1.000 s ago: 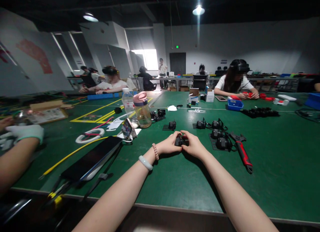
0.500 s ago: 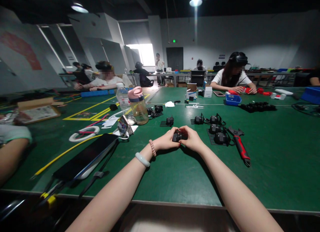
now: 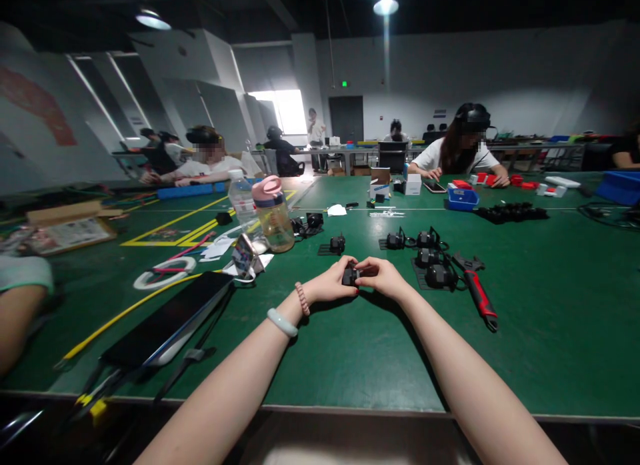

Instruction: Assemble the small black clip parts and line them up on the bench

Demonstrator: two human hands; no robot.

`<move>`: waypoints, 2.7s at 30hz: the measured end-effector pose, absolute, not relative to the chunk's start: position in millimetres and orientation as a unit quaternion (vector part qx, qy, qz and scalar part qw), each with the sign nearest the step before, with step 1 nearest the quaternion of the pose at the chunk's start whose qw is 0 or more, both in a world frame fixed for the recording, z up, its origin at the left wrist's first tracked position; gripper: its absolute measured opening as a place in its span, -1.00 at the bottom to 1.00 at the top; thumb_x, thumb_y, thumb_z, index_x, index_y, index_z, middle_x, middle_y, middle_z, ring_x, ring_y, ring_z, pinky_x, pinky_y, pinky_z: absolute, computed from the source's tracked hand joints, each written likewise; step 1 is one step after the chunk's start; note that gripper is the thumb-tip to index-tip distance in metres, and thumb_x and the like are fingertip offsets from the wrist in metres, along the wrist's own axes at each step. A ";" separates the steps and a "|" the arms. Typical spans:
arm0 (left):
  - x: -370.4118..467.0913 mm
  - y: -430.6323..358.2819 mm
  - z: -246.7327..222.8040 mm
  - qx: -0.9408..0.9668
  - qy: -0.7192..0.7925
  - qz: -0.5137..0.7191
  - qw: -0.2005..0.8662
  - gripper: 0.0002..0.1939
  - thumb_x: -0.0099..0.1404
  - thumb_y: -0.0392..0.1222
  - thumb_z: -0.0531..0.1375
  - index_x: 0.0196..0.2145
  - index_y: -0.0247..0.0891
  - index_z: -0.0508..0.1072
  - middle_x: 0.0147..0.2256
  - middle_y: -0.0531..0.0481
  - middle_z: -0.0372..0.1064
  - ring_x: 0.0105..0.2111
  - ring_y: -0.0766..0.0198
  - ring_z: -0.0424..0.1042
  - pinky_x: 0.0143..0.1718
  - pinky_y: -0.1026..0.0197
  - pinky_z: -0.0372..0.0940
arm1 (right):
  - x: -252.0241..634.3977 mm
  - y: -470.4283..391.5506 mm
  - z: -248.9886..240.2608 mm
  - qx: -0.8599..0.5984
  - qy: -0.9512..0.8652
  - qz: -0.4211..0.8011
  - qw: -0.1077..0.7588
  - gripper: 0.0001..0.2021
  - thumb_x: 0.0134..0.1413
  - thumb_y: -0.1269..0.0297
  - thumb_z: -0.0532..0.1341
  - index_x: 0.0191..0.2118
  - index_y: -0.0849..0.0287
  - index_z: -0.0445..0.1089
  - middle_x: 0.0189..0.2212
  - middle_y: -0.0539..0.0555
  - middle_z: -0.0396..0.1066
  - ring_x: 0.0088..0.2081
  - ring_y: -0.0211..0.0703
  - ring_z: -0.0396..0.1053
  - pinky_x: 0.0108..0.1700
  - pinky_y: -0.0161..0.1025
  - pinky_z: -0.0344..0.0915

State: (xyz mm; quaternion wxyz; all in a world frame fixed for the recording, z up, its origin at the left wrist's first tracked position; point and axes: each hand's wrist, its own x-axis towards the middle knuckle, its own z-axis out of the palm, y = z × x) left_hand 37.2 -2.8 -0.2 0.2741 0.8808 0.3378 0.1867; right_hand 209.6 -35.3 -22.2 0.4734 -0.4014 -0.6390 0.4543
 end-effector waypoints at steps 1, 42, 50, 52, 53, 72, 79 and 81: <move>37.3 -3.0 0.2 0.881 0.337 0.186 0.274 -0.36 -0.12 -0.11 0.18 -0.06 -0.26 0.09 -0.27 -0.05 0.17 -0.31 0.24 0.23 -0.31 0.21 0.19 | 210.3 -35.1 -22.4 -0.399 -0.637 0.463 0.469 -0.62 -0.39 0.34 0.28 -0.28 0.24 0.31 -0.33 0.08 0.39 -0.30 -0.18 0.34 -0.20 -0.17 0.23; 39.1 -7.2 8.1 0.867 0.351 0.185 0.302 -0.41 -0.13 -0.14 0.18 -0.11 -0.25 0.11 -0.32 -0.01 0.17 -0.36 0.28 0.23 -0.34 0.22 0.19 | 211.8 -28.2 -22.8 -0.420 -0.687 0.390 0.447 -0.73 -0.13 0.20 0.13 -0.27 0.23 0.30 -0.36 0.03 0.33 -0.31 -0.26 0.26 -0.20 -0.26 0.19; 40.0 -9.2 9.7 0.858 0.359 0.188 0.315 -0.43 -0.14 -0.18 0.17 -0.12 -0.26 0.11 -0.34 0.01 0.18 -0.39 0.31 0.23 -0.38 0.26 0.19 | 210.3 -27.8 -23.9 -0.441 -0.695 0.361 0.439 -0.72 -0.11 0.17 0.10 -0.28 0.23 0.32 -0.39 0.02 0.33 -0.35 -0.28 0.24 -0.25 -0.29 0.17; 39.5 -8.1 8.8 0.861 0.358 0.185 0.310 -0.42 -0.14 -0.18 0.17 -0.12 -0.27 0.11 -0.34 0.01 0.17 -0.41 0.32 0.23 -0.41 0.27 0.19 | 210.8 -27.2 -23.7 -0.440 -0.695 0.362 0.438 -0.71 -0.11 0.15 0.10 -0.28 0.23 0.32 -0.39 0.02 0.33 -0.36 -0.28 0.24 -0.26 -0.30 0.17; 39.3 -7.4 8.3 0.863 0.356 0.183 0.308 -0.42 -0.14 -0.17 0.17 -0.12 -0.28 0.11 -0.35 0.01 0.17 -0.41 0.32 0.23 -0.41 0.27 0.19 | 211.1 -26.8 -23.8 -0.440 -0.694 0.365 0.438 -0.71 -0.11 0.15 0.10 -0.29 0.23 0.33 -0.40 0.02 0.33 -0.36 -0.28 0.24 -0.26 -0.30 0.17; 36.7 -4.3 4.6 0.878 0.338 0.179 0.289 -0.40 -0.11 -0.11 0.18 -0.09 -0.27 0.10 -0.31 -0.03 0.19 -0.36 0.28 0.24 -0.38 0.23 0.19 | 213.8 -32.8 -19.2 -0.354 -0.665 0.493 0.434 -0.58 -0.34 0.32 0.27 -0.24 0.18 0.17 -0.36 0.00 0.31 -0.31 -0.27 0.27 -0.24 -0.26 0.19; 36.5 -1.9 3.4 0.884 0.324 0.182 0.283 -0.41 -0.10 -0.13 0.17 -0.09 -0.28 0.10 -0.28 -0.04 0.20 -0.32 0.25 0.24 -0.31 0.20 0.19 | 213.1 -31.2 -19.6 -0.332 -0.676 0.498 0.429 -0.56 -0.36 0.38 0.27 -0.24 0.17 0.15 -0.34 0.00 0.31 -0.30 -0.27 0.28 -0.23 -0.25 0.17; 36.6 -2.1 3.8 0.885 0.324 0.181 0.282 -0.41 -0.10 -0.13 0.17 -0.09 -0.28 0.11 -0.28 -0.04 0.20 -0.32 0.25 0.24 -0.31 0.20 0.19 | 212.9 -30.1 -20.9 -0.323 -0.678 0.500 0.432 -0.56 -0.36 0.39 0.28 -0.24 0.17 0.16 -0.34 0.00 0.31 -0.30 -0.26 0.27 -0.21 -0.24 0.17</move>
